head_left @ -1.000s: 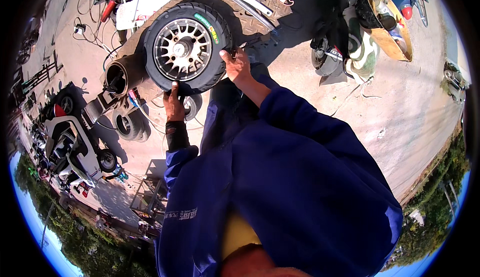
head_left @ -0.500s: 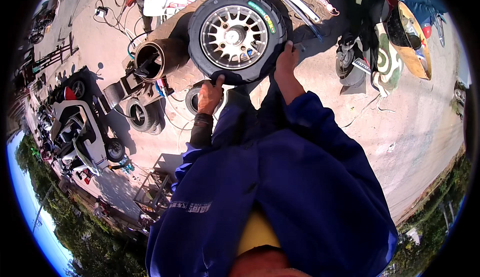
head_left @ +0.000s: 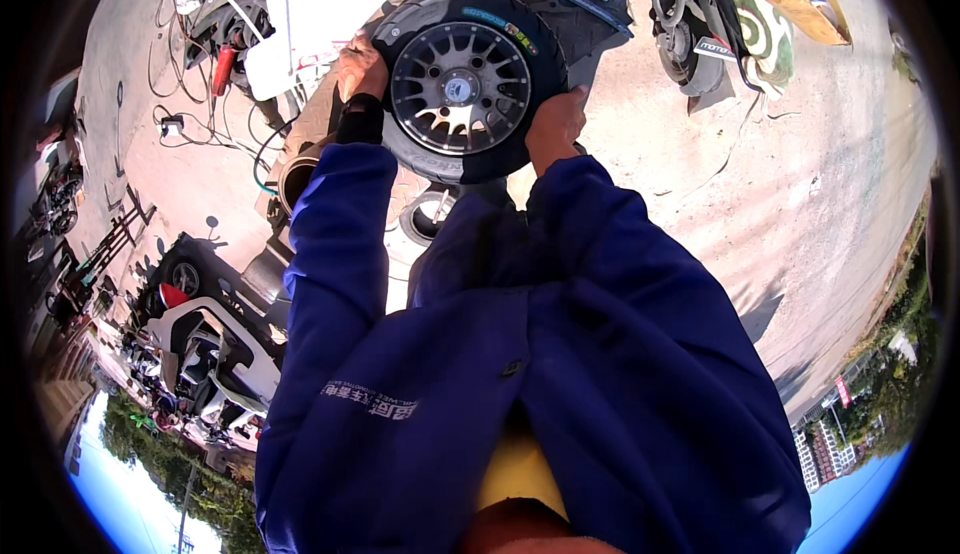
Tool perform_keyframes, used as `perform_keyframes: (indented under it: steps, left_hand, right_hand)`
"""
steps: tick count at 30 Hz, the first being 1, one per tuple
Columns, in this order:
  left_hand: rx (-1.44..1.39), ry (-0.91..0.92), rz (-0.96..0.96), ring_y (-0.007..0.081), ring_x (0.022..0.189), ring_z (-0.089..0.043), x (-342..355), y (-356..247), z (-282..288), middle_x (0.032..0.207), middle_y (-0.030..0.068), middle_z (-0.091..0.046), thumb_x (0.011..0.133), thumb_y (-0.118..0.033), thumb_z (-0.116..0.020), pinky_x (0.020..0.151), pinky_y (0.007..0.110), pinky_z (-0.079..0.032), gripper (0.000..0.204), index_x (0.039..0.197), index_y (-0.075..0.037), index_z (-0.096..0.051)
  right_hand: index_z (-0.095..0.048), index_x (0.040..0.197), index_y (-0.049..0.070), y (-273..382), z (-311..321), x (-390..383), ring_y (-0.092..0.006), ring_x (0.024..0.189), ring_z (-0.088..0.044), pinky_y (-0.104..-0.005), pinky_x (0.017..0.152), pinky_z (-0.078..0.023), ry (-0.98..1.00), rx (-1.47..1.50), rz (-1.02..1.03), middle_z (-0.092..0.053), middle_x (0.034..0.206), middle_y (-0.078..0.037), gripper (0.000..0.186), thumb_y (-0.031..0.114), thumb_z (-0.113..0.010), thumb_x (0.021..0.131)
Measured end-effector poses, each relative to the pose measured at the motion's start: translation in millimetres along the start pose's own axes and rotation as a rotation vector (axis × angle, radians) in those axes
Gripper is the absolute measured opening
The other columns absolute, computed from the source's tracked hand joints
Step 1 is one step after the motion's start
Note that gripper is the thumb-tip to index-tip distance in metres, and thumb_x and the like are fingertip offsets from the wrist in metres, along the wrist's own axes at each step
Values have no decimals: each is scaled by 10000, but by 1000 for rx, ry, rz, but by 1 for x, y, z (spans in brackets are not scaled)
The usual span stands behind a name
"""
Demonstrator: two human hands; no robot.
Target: The person uses a pressure gauge to check the air pressure of a motorcycle tire mounted on a rim. They then use a tire iron to pry the tire bead away from the rim edge, working around the circumference to loosen the tire for removal or repair.
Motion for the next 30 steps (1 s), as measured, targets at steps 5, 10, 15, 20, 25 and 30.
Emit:
perform_keyframes:
  steps: [5,10,15,20,25,30]
  left_hand:
    - [-11,57,18,464,1196,-637,-15,-18,15,1263,283,-682,1072,-591,-266,994,529,-485,745,1322,5,-636]
    - [-2,81,-66,469,1153,-631,-12,-21,9,1247,286,-682,1073,-498,-281,992,500,-471,677,1227,9,-704]
    - [-49,63,-154,420,886,-645,-18,-16,7,984,264,-692,1085,-430,-316,857,473,-500,600,1040,57,-664]
    - [-407,137,-76,501,956,-647,3,31,-40,1020,327,-686,1085,-450,-273,848,508,-505,630,1076,31,-680]
    - [-278,61,-124,489,1091,-648,29,11,-40,1188,341,-671,1087,-480,-252,943,494,-496,697,1201,70,-663]
    - [-83,111,-219,480,1148,-625,10,-28,-6,1244,354,-657,1095,-473,-241,1031,460,-465,721,1248,99,-654]
  right_hand:
    - [-701,1225,-98,21,19,-25,-471,1253,-614,-500,1091,-449,-13,-73,-3,-658,1293,-338,820,611,-329,1052]
    - [-700,1207,-116,15,3,-2,-494,1209,-628,-505,1040,-477,-7,-105,390,-674,1237,-353,802,585,-342,1055]
    - [-709,1168,-132,2,2,6,-493,1133,-661,-492,976,-505,-32,-114,383,-699,1167,-351,771,547,-356,1069]
    - [-715,1156,-126,-16,-14,42,-478,1091,-681,-494,920,-520,-72,-98,420,-713,1141,-336,738,521,-369,1079]
    - [-720,1181,-68,10,-27,31,-472,1119,-682,-512,904,-541,-99,-207,544,-723,1172,-291,716,537,-354,1070]
    - [-639,1078,79,-13,-63,49,-289,911,-709,-406,769,-565,69,-745,652,-689,1013,-124,162,142,-655,930]
Point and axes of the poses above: each hand's wrist, its own x-axis towards the middle knuckle, its own z-axis out of the back of the hand, y = z × x, the point moved 8 cm from there along x, towards the middle knuckle
